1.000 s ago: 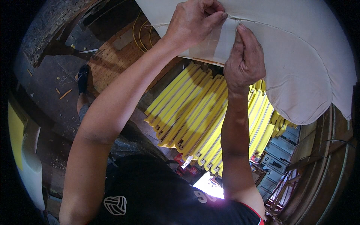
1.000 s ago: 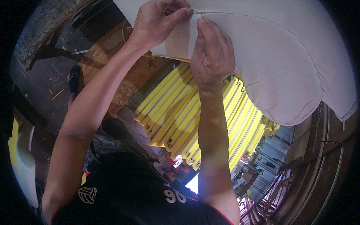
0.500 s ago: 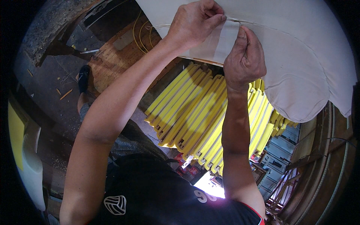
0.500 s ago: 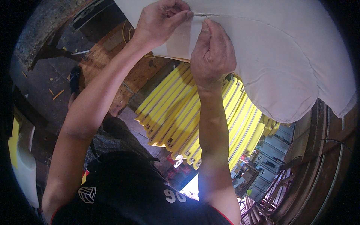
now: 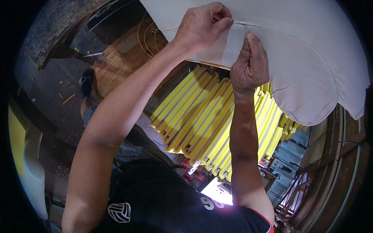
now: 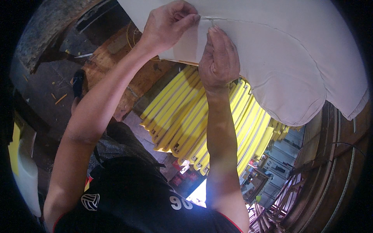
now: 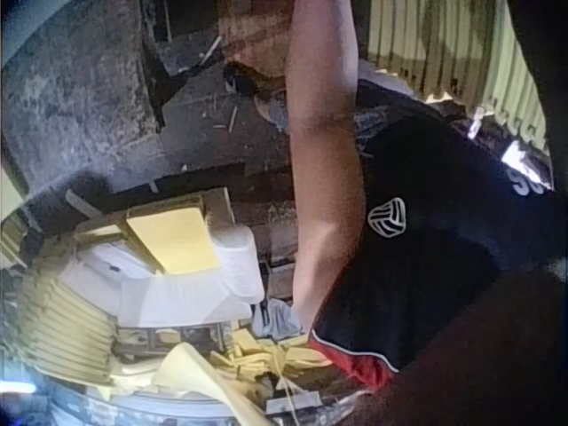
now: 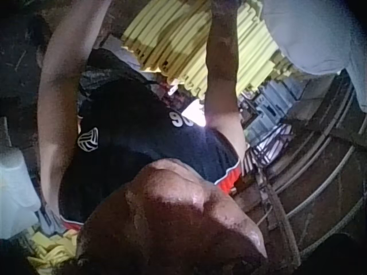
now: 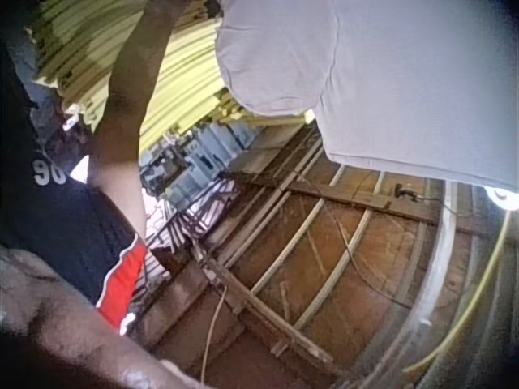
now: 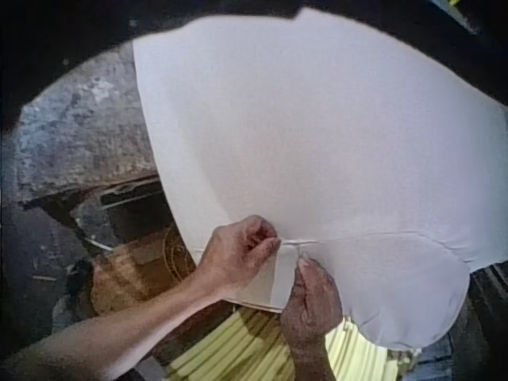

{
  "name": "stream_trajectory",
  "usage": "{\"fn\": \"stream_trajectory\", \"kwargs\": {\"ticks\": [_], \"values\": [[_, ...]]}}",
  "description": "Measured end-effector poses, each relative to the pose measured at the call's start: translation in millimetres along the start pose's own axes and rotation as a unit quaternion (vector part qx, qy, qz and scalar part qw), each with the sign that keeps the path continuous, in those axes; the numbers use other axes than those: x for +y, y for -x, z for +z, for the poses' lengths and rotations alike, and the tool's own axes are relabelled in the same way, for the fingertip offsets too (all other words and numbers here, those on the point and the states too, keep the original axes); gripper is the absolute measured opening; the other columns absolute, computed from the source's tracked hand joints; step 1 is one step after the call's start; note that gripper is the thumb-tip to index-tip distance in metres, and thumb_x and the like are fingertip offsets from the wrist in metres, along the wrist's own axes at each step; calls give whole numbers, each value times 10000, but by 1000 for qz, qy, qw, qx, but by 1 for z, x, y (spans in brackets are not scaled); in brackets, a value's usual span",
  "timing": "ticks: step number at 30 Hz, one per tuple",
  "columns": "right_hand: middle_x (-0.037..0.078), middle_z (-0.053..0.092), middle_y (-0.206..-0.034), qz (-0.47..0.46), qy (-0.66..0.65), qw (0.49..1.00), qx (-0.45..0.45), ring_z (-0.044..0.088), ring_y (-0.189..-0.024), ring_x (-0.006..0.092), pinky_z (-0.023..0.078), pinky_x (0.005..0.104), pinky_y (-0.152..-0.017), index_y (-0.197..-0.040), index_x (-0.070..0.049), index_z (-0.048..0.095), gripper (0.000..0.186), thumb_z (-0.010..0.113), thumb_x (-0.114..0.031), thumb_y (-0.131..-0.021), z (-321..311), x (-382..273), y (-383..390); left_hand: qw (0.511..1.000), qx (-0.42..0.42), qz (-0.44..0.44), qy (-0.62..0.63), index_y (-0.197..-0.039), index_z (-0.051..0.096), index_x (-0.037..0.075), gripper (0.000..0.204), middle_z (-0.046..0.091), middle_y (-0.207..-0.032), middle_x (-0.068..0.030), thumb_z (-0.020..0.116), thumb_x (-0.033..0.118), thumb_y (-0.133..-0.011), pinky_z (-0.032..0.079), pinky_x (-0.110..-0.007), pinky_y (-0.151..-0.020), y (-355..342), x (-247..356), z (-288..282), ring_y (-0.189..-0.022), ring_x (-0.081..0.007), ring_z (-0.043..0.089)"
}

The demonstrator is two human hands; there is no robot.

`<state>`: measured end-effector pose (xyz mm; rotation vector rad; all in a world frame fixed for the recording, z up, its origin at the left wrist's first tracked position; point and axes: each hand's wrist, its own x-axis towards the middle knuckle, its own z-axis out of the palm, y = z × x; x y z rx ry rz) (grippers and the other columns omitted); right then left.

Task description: The person hand-sews a white cushion cover using a needle and thread, stitching along the edge of the cushion. The person works continuously on the seam, pulling the thread through the fabric and adjusting the cover as needed.

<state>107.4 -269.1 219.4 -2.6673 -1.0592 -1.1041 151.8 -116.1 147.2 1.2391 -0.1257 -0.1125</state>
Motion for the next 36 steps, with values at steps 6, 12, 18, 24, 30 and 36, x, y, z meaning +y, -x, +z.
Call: {"fn": "stream_trajectory", "kwargs": {"ticks": [6,12,18,24,30,36], "values": [[163,759,-1016,-18,15,999,-23,757,-941,327,613,392,-833,-1111,-30,718,255,738,56,-871,-1,0,-4,1000,14,14,-5,-992,655,-11,192,711,-826,-106,665,180,-1010,543,-340,-689,0,-2,1,-763,-160,668],[160,759,-1014,-20,26,999,-20,757,-928,321,615,389,-813,-1106,-37,719,229,736,30,-887,1,1,-2,999,8,35,10,-1000,657,-6,195,706,-821,-96,663,188,-1015,542,-332,-685,6,5,-2,-752,-155,663],[144,758,-983,31,69,997,-13,755,-886,306,615,375,-779,-1093,-38,713,164,721,-27,-930,0,-7,-3,1000,1,-19,6,-1001,658,-2,189,705,-816,-93,656,187,-1018,540,-331,-681,1,3,-1,-747,-151,662],[133,755,-961,48,57,997,-5,751,-854,293,605,364,-760,-1071,-40,719,146,727,-39,-925,1,-8,-7,1000,-7,3,-5,-999,658,-4,191,711,-813,-100,659,187,-1014,541,-339,-684,0,3,-3,-743,-163,664],[132,752,-955,62,47,997,-14,745,-836,304,597,368,-733,-1055,-40,724,144,734,-38,-912,4,-9,-10,1000,-9,-4,-9,-1002,654,-2,188,718,-835,-109,658,185,-1016,546,-342,-695,0,4,-4,-767,-168,679],[139,746,-900,132,30,990,-26,742,-785,273,583,352,-715,-1029,-29,738,104,707,-97,-956,3,-18,-16,1000,-12,2,6,-1027,655,1,183,719,-852,-104,657,184,-1021,549,-339,-698,-1,-1,-2,-783,-168,684]]}}
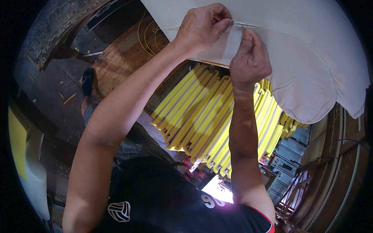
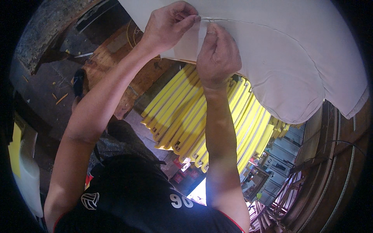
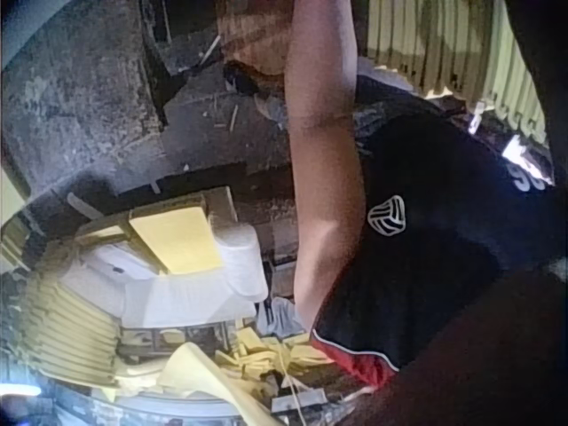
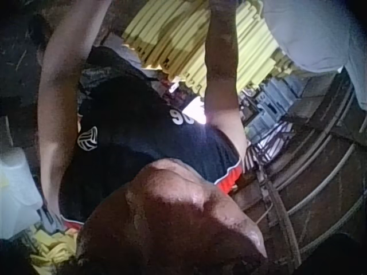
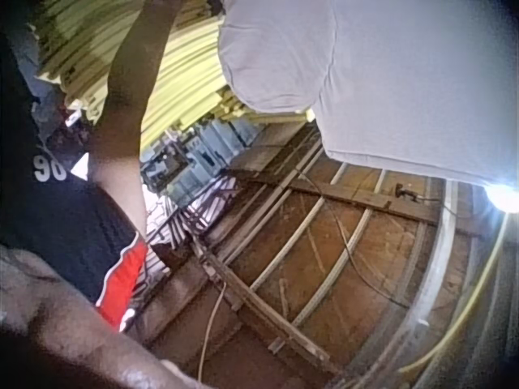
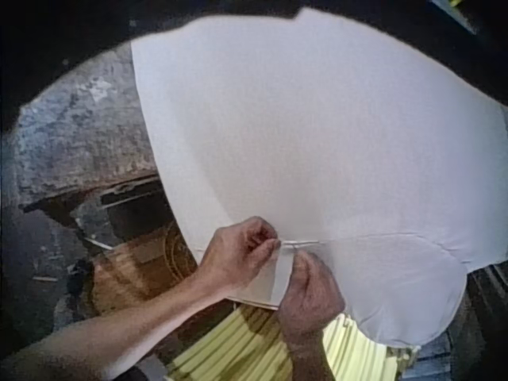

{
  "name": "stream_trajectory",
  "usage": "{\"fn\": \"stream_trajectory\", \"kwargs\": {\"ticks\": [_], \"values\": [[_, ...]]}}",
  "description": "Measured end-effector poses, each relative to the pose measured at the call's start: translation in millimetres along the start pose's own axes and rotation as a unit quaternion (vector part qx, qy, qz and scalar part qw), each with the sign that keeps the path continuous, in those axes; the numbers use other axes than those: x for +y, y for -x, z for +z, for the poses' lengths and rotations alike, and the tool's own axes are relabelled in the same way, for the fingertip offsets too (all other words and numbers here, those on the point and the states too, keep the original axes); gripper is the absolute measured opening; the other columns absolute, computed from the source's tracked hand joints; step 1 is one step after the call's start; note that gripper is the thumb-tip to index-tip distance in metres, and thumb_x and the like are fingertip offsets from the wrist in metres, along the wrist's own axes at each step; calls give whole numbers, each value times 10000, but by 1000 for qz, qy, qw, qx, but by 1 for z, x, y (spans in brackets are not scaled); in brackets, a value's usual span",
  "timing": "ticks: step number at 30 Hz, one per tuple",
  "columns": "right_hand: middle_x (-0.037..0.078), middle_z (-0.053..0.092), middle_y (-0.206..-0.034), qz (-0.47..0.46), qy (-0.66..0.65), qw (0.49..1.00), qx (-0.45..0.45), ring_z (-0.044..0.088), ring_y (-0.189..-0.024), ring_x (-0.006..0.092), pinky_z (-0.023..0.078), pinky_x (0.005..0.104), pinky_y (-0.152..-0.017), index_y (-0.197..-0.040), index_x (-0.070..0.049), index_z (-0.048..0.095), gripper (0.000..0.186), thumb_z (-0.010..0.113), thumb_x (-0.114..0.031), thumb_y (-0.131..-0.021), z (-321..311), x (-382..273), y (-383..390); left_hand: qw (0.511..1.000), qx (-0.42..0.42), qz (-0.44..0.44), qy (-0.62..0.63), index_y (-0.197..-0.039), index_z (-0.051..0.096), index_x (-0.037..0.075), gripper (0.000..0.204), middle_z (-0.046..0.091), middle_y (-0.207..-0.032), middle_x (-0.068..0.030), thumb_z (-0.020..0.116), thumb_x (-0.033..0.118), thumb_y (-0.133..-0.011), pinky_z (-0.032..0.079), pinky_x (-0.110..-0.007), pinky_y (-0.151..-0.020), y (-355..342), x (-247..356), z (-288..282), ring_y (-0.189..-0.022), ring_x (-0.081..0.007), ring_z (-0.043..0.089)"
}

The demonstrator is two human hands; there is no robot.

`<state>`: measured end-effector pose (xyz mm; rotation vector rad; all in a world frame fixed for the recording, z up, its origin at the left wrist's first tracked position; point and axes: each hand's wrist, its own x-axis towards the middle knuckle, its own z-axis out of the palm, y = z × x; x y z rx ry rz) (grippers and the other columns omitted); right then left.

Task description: The person hand-sews a white cushion cover using a needle and thread, stitching along the edge of the cushion. The person works continuously on the seam, pulling the thread through the fabric and adjusting the cover as needed.

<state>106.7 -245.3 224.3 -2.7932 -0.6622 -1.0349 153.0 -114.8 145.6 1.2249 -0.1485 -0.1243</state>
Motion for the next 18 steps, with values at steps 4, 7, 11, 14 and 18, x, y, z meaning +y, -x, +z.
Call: {"fn": "stream_trajectory", "kwargs": {"ticks": [4,7,11,14,18], "values": [[133,734,-819,108,-45,993,-11,716,-713,228,555,320,-685,-1000,-21,754,150,692,-156,-983,-4,-4,-6,1000,5,11,-9,-1026,657,4,184,718,-853,-99,655,189,-1024,548,-341,-687,1,-3,1,-776,-165,678],[126,728,-793,168,-67,983,-34,699,-688,214,541,309,-667,-995,-26,762,167,693,-179,-985,-7,-5,-11,999,27,30,-21,-1023,680,16,195,728,-876,-102,687,208,-990,554,-338,-709,4,-6,3,-804,-188,694],[124,724,-795,186,-72,978,-52,699,-688,225,544,315,-669,-1010,-32,759,172,689,-188,-988,-8,-6,-14,994,71,61,-47,-1091,717,41,234,764,-964,-110,728,226,-948,580,-335,-797,12,-14,10,-893,-198,744],[122,731,-809,108,-21,993,-30,712,-704,243,549,324,-675,-1029,-31,750,169,684,-182,-989,-5,-3,-6,994,72,59,-57,-1117,711,43,231,766,-937,-98,706,220,-968,586,-329,-784,20,-17,14,-862,-179,746],[120,742,-828,84,-24,996,-13,726,-731,260,553,323,-689,-1039,-26,744,166,669,-168,-994,-3,0,-4,995,72,46,-50,-1120,721,43,220,768,-941,-98,707,197,-964,590,-326,-778,30,-19,21,-870,-164,744]]}}
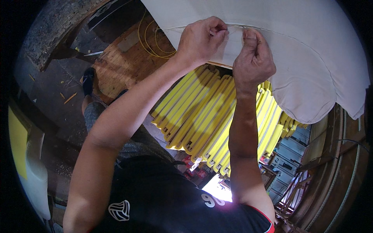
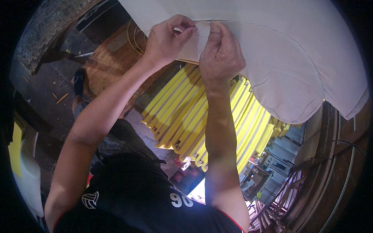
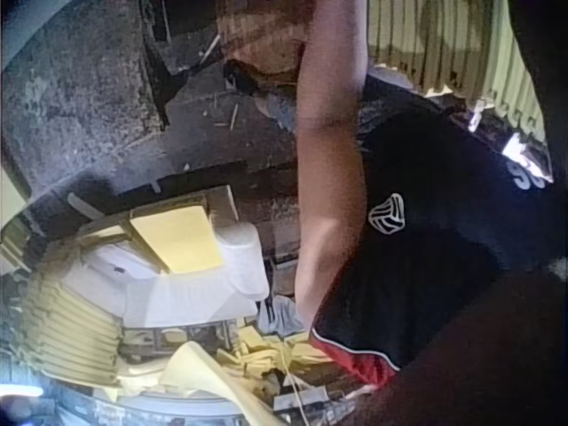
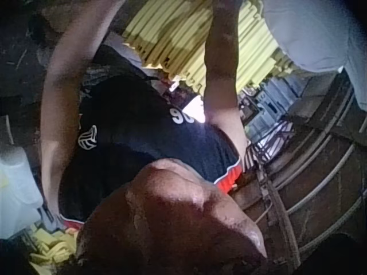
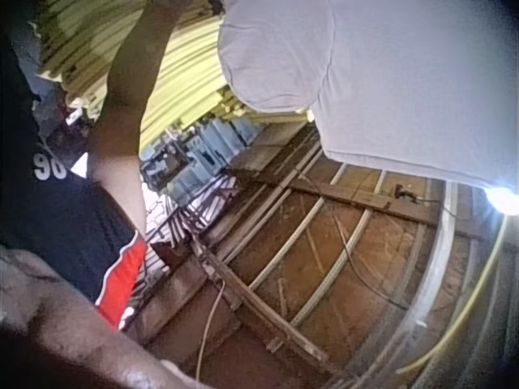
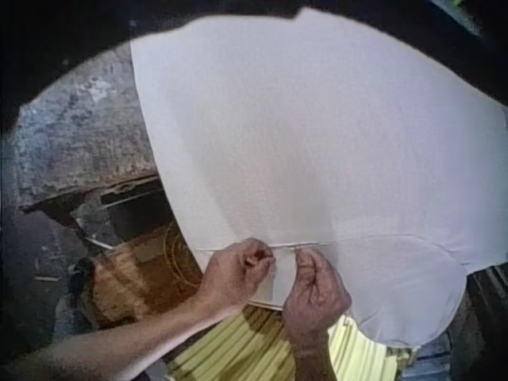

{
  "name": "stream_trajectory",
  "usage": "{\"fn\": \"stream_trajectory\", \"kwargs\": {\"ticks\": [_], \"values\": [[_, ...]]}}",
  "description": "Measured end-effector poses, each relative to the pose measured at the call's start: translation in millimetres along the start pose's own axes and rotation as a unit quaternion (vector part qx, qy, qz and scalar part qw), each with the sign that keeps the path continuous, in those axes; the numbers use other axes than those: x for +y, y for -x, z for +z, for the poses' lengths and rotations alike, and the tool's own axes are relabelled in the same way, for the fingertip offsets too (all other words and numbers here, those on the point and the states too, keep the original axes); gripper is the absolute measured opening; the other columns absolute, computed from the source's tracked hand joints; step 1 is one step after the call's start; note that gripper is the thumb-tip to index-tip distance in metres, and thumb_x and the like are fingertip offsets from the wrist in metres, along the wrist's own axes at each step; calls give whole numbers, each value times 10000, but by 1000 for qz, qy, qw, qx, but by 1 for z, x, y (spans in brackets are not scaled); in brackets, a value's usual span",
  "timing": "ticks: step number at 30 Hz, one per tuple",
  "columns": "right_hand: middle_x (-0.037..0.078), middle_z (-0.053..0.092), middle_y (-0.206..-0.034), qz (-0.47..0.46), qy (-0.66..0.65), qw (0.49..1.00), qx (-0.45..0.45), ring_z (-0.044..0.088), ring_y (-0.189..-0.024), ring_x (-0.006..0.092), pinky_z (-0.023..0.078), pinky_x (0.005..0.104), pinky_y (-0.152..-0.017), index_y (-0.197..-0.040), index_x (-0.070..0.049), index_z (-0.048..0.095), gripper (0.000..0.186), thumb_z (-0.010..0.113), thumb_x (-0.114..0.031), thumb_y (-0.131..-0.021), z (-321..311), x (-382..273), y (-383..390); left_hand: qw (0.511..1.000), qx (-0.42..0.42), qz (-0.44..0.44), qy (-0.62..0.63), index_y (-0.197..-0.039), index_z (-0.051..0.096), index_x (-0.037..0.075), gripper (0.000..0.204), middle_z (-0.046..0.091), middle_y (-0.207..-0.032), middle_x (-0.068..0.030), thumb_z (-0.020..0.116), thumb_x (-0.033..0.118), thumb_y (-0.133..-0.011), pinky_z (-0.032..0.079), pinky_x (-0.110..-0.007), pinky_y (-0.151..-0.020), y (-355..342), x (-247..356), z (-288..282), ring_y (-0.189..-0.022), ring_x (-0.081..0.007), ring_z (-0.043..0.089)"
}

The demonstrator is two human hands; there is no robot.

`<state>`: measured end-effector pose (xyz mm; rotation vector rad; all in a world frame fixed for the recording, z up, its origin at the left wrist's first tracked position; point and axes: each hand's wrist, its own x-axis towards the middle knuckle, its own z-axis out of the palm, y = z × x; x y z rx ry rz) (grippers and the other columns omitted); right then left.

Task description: The person hand-sews a white cushion cover using a needle and thread, stitching along the edge of the cushion. The person works continuously on the seam, pulling the thread through the fabric and adjusting the cover as needed.

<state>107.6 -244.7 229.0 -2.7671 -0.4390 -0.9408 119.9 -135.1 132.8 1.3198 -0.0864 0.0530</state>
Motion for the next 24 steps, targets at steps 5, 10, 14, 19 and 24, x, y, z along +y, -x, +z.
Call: {"fn": "stream_trajectory", "kwargs": {"ticks": [5,10,14,19,24], "values": [[126,750,-844,112,-44,990,-73,732,-757,217,555,320,-727,-1010,-3,750,180,647,-149,-999,-10,-20,-18,998,38,26,46,-1115,747,50,197,768,-977,-110,708,143,-946,588,-323,-812,12,-10,19,-911,-177,744],[126,743,-863,189,-64,976,-92,716,-777,187,552,319,-754,-1058,8,736,196,645,-154,-997,-7,-24,-17,992,89,84,20,-1050,726,53,184,723,-910,-133,713,135,-886,549,-439,-761,29,-2,37,-837,-344,687],[129,722,-941,165,-39,984,-44,707,-796,210,557,326,-760,-1266,2,646,292,623,-120,-1001,2,-33,7,993,55,103,-28,-1093,723,49,225,726,-962,-146,708,130,-884,546,-452,-785,43,6,32,-859,-365,683],[130,721,-976,291,-205,931,78,712,-880,253,570,356,-780,-1260,33,620,281,602,-51,-992,10,-26,26,998,-9,-5,55,-1163,696,16,230,732,-1021,-149,650,133,-971,581,-391,-796,69,4,19,-896,-277,725],[143,705,-960,67,-6,996,58,694,-831,211,573,339,-704,-1192,-7,697,233,616,10,-974,2,-13,26,973,26,-133,186,-1274,608,-58,319,695,-1107,-129,534,183,-1079,602,-329,-821,49,2,12,-925,-194,722]]}}
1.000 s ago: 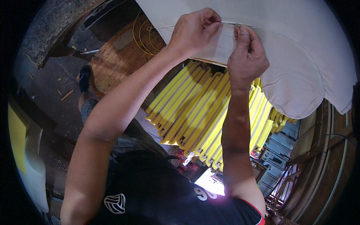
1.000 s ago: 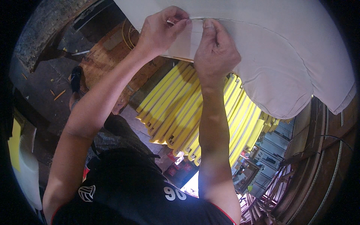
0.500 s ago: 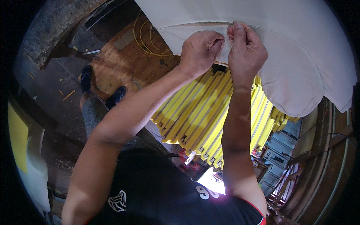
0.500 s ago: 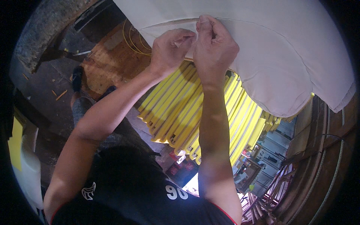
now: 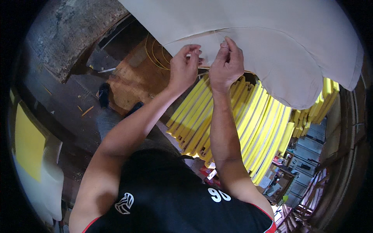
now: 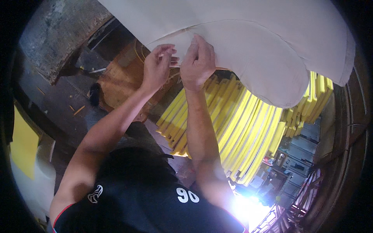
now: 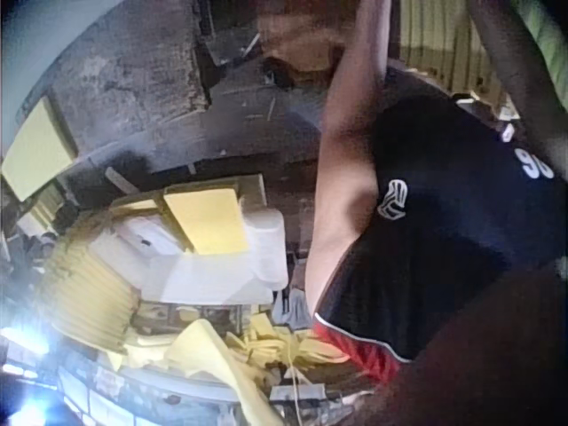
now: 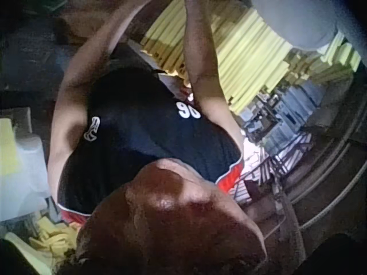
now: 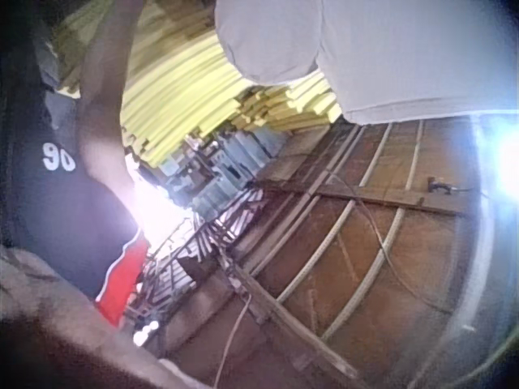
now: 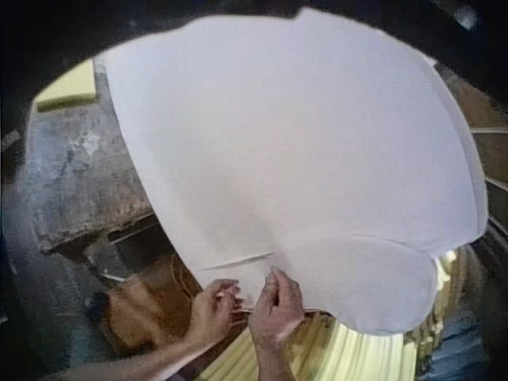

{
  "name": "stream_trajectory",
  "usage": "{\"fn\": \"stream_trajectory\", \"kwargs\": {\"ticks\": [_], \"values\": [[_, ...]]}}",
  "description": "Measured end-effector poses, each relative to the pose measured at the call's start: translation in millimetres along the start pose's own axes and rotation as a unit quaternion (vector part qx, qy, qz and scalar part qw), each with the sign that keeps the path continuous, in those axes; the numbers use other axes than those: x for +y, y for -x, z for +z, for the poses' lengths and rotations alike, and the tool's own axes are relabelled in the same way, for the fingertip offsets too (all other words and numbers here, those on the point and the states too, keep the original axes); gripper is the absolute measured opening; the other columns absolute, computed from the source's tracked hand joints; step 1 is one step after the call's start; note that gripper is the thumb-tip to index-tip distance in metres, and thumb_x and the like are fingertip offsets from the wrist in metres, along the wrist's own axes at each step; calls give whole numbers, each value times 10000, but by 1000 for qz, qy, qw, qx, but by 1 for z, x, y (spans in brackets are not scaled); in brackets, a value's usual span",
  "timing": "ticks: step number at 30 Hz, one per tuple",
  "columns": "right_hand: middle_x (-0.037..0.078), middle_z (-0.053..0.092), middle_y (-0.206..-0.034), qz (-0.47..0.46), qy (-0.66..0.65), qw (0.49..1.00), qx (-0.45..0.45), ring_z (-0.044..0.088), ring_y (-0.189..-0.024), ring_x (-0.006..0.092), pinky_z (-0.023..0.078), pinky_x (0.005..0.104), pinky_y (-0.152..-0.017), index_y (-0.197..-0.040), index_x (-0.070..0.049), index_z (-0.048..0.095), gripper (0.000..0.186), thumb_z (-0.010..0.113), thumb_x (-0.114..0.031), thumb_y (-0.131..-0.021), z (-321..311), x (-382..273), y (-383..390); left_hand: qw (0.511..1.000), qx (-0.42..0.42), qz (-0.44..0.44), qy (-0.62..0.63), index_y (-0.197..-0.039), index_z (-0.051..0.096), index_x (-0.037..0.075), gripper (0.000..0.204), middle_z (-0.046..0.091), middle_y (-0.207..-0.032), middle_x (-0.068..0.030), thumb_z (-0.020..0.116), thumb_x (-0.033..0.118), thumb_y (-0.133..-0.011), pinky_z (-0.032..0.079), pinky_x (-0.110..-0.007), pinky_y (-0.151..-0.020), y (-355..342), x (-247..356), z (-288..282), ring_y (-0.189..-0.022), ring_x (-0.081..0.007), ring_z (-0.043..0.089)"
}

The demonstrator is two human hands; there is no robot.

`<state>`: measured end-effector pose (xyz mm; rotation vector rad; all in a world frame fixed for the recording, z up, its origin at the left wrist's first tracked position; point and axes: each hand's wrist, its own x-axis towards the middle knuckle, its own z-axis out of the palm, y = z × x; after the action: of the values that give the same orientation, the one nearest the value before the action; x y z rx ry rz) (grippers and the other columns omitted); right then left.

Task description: The person hand-sews a white cushion cover using a needle and thread, stitching along the edge of the cushion. The person works continuously on the seam, pulling the thread through the fabric and adjusting the cover as needed.

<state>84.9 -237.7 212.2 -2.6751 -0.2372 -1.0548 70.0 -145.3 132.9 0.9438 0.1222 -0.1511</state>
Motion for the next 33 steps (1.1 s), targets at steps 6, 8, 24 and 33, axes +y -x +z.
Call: {"fn": "stream_trajectory", "kwargs": {"ticks": [6,8,24,33], "values": [[147,702,-953,-61,27,998,-8,694,-860,291,575,374,-740,-1150,-27,734,293,641,57,-886,-12,-1,-16,992,-29,-75,99,-1236,615,-58,279,687,-1069,-111,580,143,-1047,591,-315,-786,-34,36,13,-836,-172,676],[132,694,-949,-58,38,997,-29,692,-858,295,574,383,-736,-1153,-42,735,306,642,50,-877,-16,0,-19,989,-21,-95,114,-1218,625,-52,258,691,-1056,-101,589,127,-1036,587,-316,-786,-37,41,16,-827,-173,673],[126,700,-1033,67,73,983,-155,693,-924,359,567,457,-821,-1195,-122,730,282,601,-137,-945,-30,-21,-31,921,51,131,-364,-1018,740,27,232,744,-929,-199,668,232,-935,553,-482,-798,-43,43,18,-890,-394,717],[187,711,-996,71,20,991,-113,696,-923,370,563,425,-808,-1156,-53,733,236,606,-95,-961,-30,-14,-17,838,-17,158,-522,-943,683,27,223,716,-943,-193,618,240,-951,547,-518,-784,-51,62,19,-895,-412,690]]}}
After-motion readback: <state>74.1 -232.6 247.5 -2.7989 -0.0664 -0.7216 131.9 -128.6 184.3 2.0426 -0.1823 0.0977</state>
